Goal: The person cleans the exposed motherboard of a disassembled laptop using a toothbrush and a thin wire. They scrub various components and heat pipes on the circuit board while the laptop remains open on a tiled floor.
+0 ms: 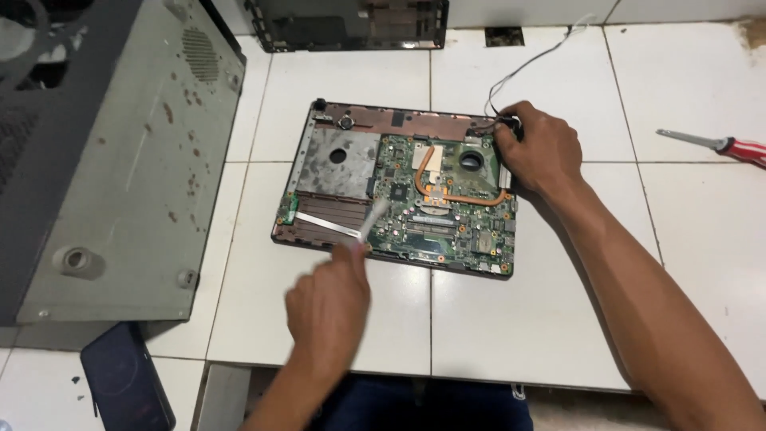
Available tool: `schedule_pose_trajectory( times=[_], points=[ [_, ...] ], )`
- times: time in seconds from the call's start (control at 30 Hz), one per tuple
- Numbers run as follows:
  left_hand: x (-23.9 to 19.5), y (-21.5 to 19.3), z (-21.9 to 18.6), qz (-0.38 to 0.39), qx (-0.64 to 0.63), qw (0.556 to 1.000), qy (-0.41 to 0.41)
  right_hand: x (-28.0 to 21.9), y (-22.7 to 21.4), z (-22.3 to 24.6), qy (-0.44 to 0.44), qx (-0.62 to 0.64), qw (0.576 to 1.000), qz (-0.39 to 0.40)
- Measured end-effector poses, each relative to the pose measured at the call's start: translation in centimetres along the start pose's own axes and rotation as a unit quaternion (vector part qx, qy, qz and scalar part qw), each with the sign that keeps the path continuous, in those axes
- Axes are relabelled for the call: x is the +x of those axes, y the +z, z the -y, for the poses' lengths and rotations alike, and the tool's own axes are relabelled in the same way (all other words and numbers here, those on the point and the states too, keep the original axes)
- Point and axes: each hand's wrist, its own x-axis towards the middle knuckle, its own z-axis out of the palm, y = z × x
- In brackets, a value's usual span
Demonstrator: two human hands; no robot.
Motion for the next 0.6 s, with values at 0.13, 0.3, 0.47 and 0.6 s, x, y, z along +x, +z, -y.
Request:
schedule_pose_trajectory(
  times=[0.13,0.3,0.47,0.6],
  points=[
    [2.9,-1.1,0.6,-0.036,-0.036,0.998,-0.024,0.1,-0.1,-0.1,0.007,0.001,1.0,0.004],
    [2.0,-1.3,0.5,-0.023,-0.03,0.999,-0.019,-0.3,-0.4,0.3,0.008,0.013,1.0,0.003],
    [4.9,-2.3,-0.1,0.022,0.01,0.999,-0.048,-0.5,-0.2,0.1,-0.004,0.014,1.0,-0.001],
    [4.5,-3.0,-2.3,0.036,-0.038,0.999,-0.002,-0.6,-0.8,1.0,-0.011,0.025,1.0,-0.007]
  ],
)
